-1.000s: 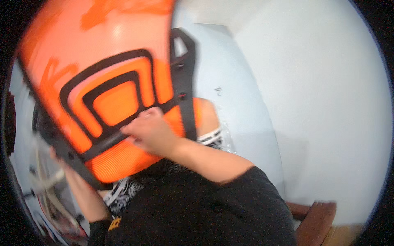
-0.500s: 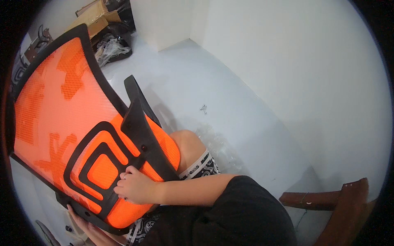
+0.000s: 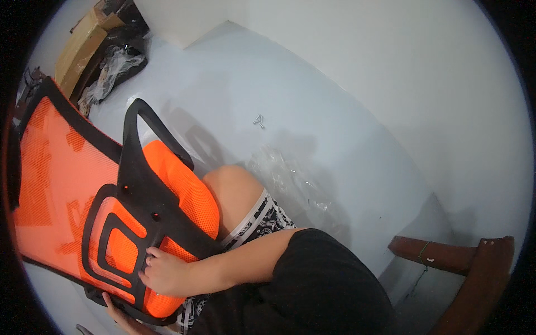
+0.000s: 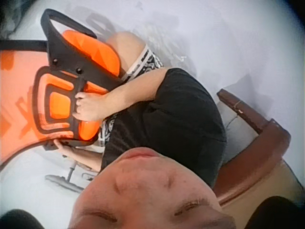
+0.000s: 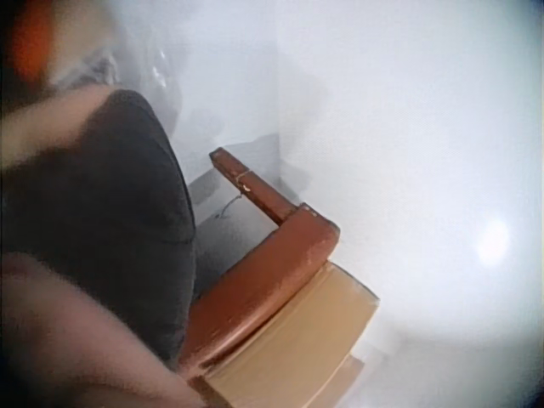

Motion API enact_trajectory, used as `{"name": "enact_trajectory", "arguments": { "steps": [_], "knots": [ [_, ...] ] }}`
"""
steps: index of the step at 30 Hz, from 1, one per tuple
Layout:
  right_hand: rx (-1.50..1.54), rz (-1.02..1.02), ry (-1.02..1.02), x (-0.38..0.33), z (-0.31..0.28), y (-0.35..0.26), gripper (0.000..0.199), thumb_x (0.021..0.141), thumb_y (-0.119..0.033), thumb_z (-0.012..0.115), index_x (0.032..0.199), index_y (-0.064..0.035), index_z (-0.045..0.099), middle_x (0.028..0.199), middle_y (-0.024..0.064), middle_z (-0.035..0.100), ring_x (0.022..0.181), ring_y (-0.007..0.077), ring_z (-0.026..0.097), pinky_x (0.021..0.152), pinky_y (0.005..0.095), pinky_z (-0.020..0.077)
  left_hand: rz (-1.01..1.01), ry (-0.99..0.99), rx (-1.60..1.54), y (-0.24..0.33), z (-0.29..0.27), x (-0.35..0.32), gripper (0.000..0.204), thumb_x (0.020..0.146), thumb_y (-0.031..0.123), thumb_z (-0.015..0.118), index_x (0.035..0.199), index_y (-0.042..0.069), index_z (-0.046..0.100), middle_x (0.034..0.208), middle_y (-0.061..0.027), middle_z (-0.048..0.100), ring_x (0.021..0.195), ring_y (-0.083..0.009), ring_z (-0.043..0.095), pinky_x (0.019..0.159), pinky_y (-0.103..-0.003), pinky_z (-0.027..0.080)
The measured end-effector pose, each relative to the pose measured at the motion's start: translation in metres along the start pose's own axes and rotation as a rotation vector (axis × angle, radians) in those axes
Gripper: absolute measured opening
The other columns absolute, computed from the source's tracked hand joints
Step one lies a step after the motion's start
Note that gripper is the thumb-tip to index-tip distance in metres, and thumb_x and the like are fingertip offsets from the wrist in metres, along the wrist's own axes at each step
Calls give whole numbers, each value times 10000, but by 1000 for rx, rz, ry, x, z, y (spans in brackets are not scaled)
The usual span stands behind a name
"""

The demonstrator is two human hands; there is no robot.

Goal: The person assembles an orange mesh office chair by attaching the backrest to the seat frame. They align the parts, insert screws into the mounting holes, and tighten them by hand. The person repositions the chair multiple times to access different screw locations.

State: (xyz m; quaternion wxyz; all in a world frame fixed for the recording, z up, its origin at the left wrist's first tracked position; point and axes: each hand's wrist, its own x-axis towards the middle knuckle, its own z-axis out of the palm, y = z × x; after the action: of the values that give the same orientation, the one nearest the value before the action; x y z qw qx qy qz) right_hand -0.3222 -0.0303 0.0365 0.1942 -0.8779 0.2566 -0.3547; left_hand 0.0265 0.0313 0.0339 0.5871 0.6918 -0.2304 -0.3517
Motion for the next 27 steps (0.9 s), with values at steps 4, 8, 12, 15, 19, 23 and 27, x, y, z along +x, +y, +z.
{"name": "enact_trajectory", "arguments": {
  "steps": [4,8,12,15,19,23,27],
  "knots": [
    [415,-117,320,-19,-53,11,243,814,-215,603,1001,-66,643,728,55,589,700,254,563,664,402,432,25,15,135,2,-8,3,721,902,502,524,1384,-15,384,1418,-162,397,1266,-307,416,1048,-424,341],
    [154,171,615,-82,-103,110,120,885,-173,561,921,-95,646,761,57,577,652,211,539,563,354,434,29,34,261,8,-22,6,727,901,504,523,1387,-17,381,1422,-164,392,1267,-309,414,1047,-422,339],
    [448,1252,745,-179,-109,187,236,876,-256,629,1000,-60,583,844,15,597,755,98,534,659,266,455,94,114,214,15,20,-16,727,902,506,524,1373,-34,402,1406,-174,411,1248,-313,430,1039,-407,336],
    [495,1455,721,-221,-113,221,269,868,-312,636,967,-69,577,839,14,601,740,111,521,641,274,447,63,88,198,14,2,-6,698,905,507,521,1342,-32,448,1344,-167,472,1209,-292,462,1032,-402,336],
    [39,1398,122,-204,-123,262,286,852,-344,649,949,-83,582,893,58,643,797,194,586,692,325,478,65,149,277,20,11,-15,669,897,487,563,1290,-49,492,1285,-152,515,1164,-266,486,1008,-376,349],
    [-569,1275,187,-194,-99,316,318,828,-374,663,962,-93,599,926,102,664,886,288,621,751,412,497,104,104,197,9,-10,4,663,889,477,589,1268,-60,503,1260,-140,525,1144,-254,491,986,-364,361],
    [-456,1396,167,-203,-92,353,284,819,-352,668,982,-124,616,910,120,673,901,312,627,771,443,494,75,34,185,3,-37,-2,682,867,436,621,1317,-46,447,1312,-130,483,1177,-250,469,1010,-400,358]
  ]
}}
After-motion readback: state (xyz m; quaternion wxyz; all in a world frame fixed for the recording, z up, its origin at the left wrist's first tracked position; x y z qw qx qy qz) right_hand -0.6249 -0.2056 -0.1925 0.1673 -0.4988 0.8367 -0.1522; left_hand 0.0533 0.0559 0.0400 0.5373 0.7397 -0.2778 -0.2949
